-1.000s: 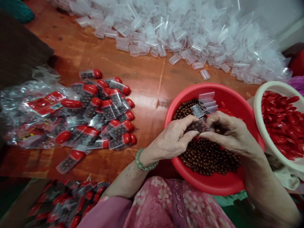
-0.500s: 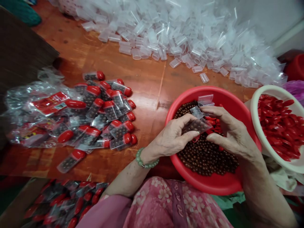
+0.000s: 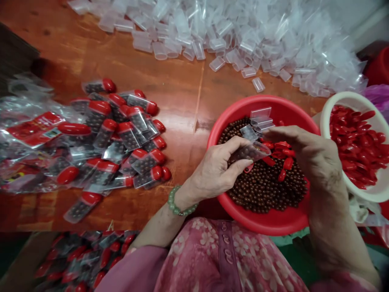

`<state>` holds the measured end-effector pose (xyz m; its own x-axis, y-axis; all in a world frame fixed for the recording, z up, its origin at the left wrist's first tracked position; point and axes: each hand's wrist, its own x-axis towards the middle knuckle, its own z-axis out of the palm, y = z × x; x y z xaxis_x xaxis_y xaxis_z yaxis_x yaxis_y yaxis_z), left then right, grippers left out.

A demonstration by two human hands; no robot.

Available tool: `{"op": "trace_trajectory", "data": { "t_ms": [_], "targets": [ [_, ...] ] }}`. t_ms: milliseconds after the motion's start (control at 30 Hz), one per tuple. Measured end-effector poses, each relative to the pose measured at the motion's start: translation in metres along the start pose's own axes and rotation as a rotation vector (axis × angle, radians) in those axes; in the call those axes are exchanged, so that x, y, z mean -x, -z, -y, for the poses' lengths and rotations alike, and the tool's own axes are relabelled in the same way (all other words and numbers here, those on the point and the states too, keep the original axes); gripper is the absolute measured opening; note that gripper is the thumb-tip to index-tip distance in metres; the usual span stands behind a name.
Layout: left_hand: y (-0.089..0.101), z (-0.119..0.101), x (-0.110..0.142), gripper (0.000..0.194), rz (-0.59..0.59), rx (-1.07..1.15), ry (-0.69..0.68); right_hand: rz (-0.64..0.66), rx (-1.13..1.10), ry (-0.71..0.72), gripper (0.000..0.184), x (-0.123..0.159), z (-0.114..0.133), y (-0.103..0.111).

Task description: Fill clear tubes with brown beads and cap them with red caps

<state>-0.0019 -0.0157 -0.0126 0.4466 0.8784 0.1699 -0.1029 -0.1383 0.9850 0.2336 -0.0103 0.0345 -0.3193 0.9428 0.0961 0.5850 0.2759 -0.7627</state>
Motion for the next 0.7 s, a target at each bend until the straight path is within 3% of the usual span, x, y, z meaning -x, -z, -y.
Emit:
{"op": "trace_trajectory", "data": {
  "t_ms": [67,133,233,333,433,533,600,700],
  "targets": [
    [-0.002,0.001,0.001,0.026,-0.074,-0.016,-0.034,0.099,0.147,0.017,0.035,0.002,0.002,0.008],
    [-0.004,0.001,0.003,0.036,-0.132,-0.037,-0.058,0.239,0.316,0.069,0.027,0.003,0.001,0.011],
    [-0.006,0.001,0.003,0.039,-0.148,-0.060,-0.046,0.430,0.522,0.114,0.030,0.004,-0.007,0.002],
    [-0.005,0.001,0.003,0.027,-0.107,-0.013,0.009,0.506,0.630,0.097,0.033,0.005,-0.016,-0.018],
    [-0.002,-0.001,0.001,0.021,-0.062,0.140,0.094,0.525,0.599,0.110,0.033,0.005,-0.022,-0.034],
    [0.000,-0.003,-0.001,0.024,-0.001,0.331,0.153,0.503,0.453,0.100,0.021,0.002,-0.023,-0.033],
    [0.002,-0.005,-0.003,0.028,0.023,0.431,0.172,0.413,0.304,0.040,0.013,0.001,-0.021,-0.026],
    [0.004,-0.007,-0.004,0.035,0.030,0.524,0.208,0.204,0.034,-0.129,0.018,0.001,-0.016,-0.015]
  ]
}}
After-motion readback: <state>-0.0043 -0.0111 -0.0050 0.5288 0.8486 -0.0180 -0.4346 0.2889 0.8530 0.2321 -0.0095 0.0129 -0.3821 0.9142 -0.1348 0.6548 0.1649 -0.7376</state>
